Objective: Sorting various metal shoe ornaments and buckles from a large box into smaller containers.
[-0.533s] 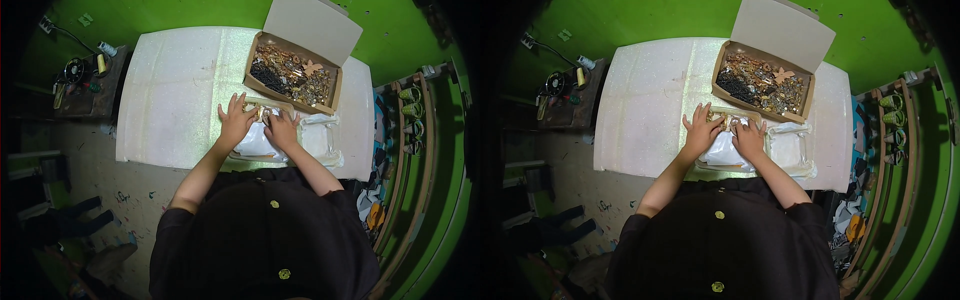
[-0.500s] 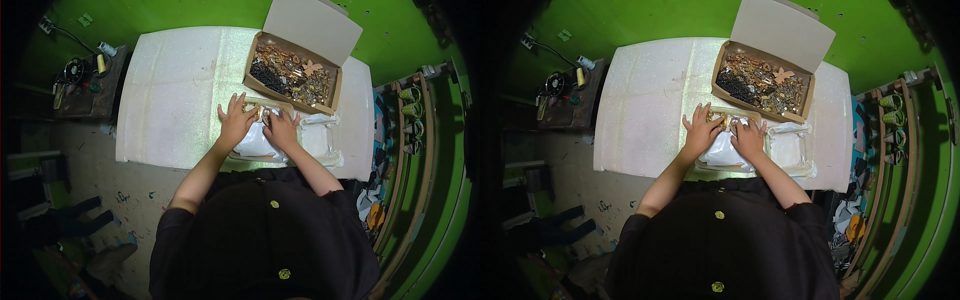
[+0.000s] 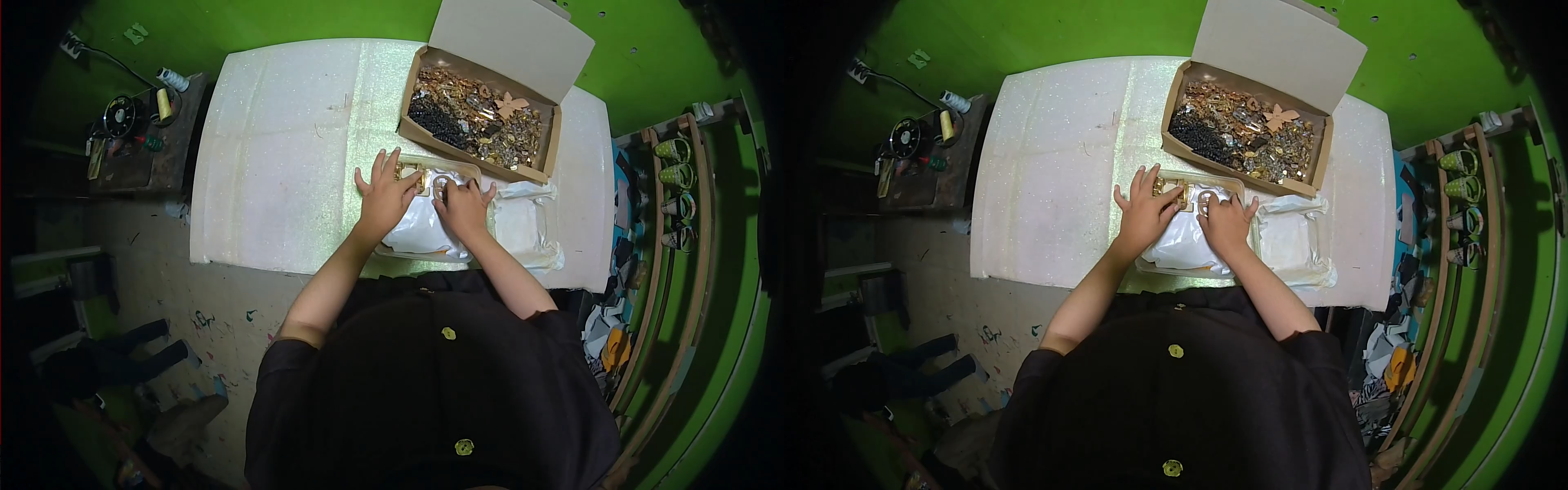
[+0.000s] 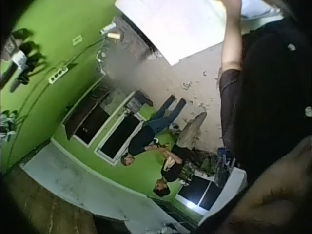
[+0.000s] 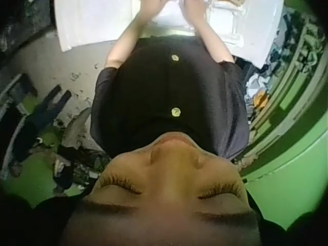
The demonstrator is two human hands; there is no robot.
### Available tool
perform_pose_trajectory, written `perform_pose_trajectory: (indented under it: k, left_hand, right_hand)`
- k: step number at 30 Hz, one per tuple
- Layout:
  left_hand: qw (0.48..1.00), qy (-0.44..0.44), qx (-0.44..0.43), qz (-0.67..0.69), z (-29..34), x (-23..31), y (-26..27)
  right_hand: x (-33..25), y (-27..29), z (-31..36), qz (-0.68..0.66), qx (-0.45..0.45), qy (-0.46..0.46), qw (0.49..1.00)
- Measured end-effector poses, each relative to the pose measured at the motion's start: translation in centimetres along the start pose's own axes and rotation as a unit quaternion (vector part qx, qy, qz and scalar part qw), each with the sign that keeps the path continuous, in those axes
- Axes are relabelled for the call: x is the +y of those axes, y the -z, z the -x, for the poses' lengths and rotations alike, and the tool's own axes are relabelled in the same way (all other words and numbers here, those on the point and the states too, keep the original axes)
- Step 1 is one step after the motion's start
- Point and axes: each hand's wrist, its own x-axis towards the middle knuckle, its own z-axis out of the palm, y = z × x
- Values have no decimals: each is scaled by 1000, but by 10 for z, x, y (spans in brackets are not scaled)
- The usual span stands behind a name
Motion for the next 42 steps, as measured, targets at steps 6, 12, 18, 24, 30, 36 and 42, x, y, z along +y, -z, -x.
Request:
perform_pose_trajectory:
  k: [6, 12, 18, 24, 30, 36, 42]
  left_hand:
    - [1000, -4, 0, 3, 0, 0, 0]
    - [1000, -5, 3, 7, 0, -1, 1]
    - [1000, -3, 0, 2, 0, -1, 0]
    - [1000, -6, 0, 0, -1, -2, 1]
    - [1000, -13, -4, -9, -3, -2, 3]
    - [1000, -19, -3, -11, -3, -3, 4]
    - [1000, -18, -6, -8, -3, -1, 6]
  right_hand:
    - [-4, -2, -6, 0, 5, 23, 1000]
    - [3, 5, -4, -42, 5, 17, 999]
    - [6, 0, -2, -7, 12, 42, 999]
    - [6, -3, -1, -16, 31, 48, 998]
    - [7, -8, -4, 0, 46, 55, 997]
    - [6, -4, -7, -27, 24, 32, 999]
    - [9, -5, -9, 40, 2, 57, 998]
